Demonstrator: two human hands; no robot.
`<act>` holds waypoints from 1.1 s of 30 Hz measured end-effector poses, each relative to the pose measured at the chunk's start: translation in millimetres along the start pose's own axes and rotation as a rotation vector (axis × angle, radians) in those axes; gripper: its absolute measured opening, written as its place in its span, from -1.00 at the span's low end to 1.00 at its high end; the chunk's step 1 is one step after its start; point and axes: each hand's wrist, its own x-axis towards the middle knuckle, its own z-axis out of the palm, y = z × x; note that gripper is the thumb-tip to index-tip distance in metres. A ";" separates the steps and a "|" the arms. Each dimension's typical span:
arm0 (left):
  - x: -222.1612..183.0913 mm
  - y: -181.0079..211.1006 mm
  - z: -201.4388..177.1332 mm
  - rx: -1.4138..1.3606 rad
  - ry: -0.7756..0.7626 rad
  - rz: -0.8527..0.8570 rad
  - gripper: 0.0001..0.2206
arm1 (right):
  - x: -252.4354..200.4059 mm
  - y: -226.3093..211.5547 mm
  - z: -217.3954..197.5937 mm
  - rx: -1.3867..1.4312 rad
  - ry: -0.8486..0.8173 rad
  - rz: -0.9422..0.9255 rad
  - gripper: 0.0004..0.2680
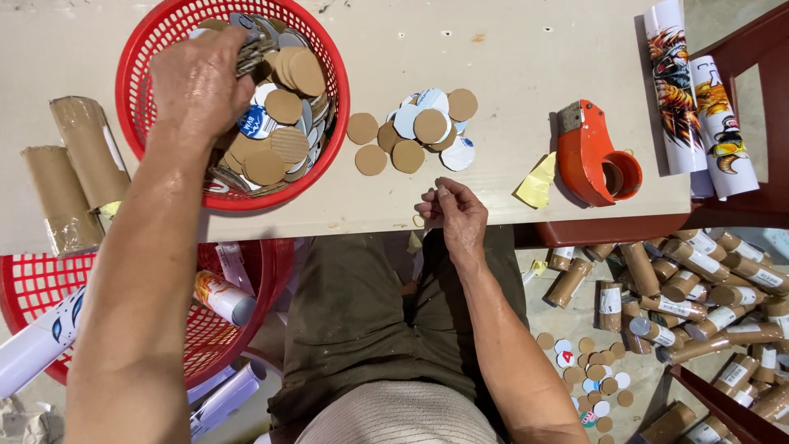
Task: The recorder is seen organizing circular pieces of cardboard on a table at a print shop.
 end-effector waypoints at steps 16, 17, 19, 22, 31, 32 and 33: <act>-97.8 62.7 -107.2 -1.384 0.173 -0.467 -0.68 | -16.8 -9.9 3.0 0.013 0.028 -0.037 -0.73; -115.1 81.3 -96.9 -1.468 -0.008 -0.583 -0.58 | -29.8 -24.2 8.1 -0.049 -0.017 -0.098 -0.67; -141.1 127.3 -87.9 -1.553 -0.207 -0.682 -0.49 | -63.7 -52.1 15.7 -0.119 -0.048 -0.163 -0.61; -167.8 192.0 -86.4 -1.913 -0.507 -0.540 -0.49 | -116.9 -82.4 22.0 -0.164 -0.340 -0.496 -0.49; -193.2 265.2 -71.1 -2.355 -0.906 -0.791 -0.56 | -166.0 -47.3 -2.8 -0.458 -0.126 -0.436 -0.83; -193.9 269.5 -68.1 -2.316 -0.883 -0.883 -0.59 | -166.5 -45.5 -3.1 -0.407 -0.135 -0.391 -0.80; -195.2 273.3 -65.5 -2.270 -0.866 -0.973 -0.63 | -168.1 -43.2 -3.0 -0.352 -0.139 -0.344 -0.78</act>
